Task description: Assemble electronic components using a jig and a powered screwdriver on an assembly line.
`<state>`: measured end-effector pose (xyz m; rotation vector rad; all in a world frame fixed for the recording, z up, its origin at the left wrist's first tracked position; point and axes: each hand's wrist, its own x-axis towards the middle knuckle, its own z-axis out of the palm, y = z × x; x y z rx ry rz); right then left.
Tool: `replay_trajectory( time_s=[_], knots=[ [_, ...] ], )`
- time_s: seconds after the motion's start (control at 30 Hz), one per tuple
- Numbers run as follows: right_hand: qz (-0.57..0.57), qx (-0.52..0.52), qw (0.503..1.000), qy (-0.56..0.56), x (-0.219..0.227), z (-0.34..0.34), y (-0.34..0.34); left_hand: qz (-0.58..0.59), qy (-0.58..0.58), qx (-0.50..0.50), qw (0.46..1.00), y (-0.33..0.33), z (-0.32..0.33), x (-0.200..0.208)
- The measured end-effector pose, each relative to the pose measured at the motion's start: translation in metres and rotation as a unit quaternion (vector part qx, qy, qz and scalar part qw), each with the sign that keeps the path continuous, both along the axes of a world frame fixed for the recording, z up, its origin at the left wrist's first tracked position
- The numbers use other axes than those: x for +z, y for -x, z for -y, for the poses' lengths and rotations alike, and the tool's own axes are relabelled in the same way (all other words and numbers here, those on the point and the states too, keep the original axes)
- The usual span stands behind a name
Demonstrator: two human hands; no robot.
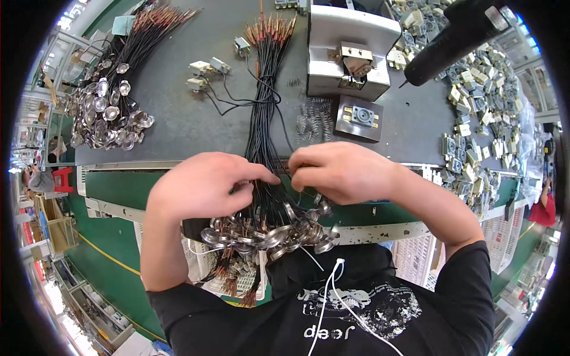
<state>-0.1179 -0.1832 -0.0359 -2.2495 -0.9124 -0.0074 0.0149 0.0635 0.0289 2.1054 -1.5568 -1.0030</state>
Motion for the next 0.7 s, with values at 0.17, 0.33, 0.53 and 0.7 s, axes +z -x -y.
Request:
replay_trajectory(
  time_s=[0.17, 0.33, 0.53, 0.7],
  knots=[
    [0.071, -0.04, 0.997, 0.017, -0.008, -0.005, 0.006, 0.037, -0.037, -0.004, 0.999, 0.009, 0.021, 0.002],
    [0.12, -0.034, 0.992, 0.027, -0.011, -0.01, 0.01, 0.003, -0.059, -0.041, 0.997, 0.0, 0.027, 0.0],
    [0.145, -0.035, 0.988, 0.035, -0.014, -0.012, 0.009, 0.003, -0.05, -0.055, 0.997, 0.001, 0.033, -0.003],
    [0.122, -0.017, 0.991, 0.055, -0.005, -0.01, 0.008, -0.032, -0.007, -0.039, 0.999, 0.0, 0.031, -0.008]
  ],
)
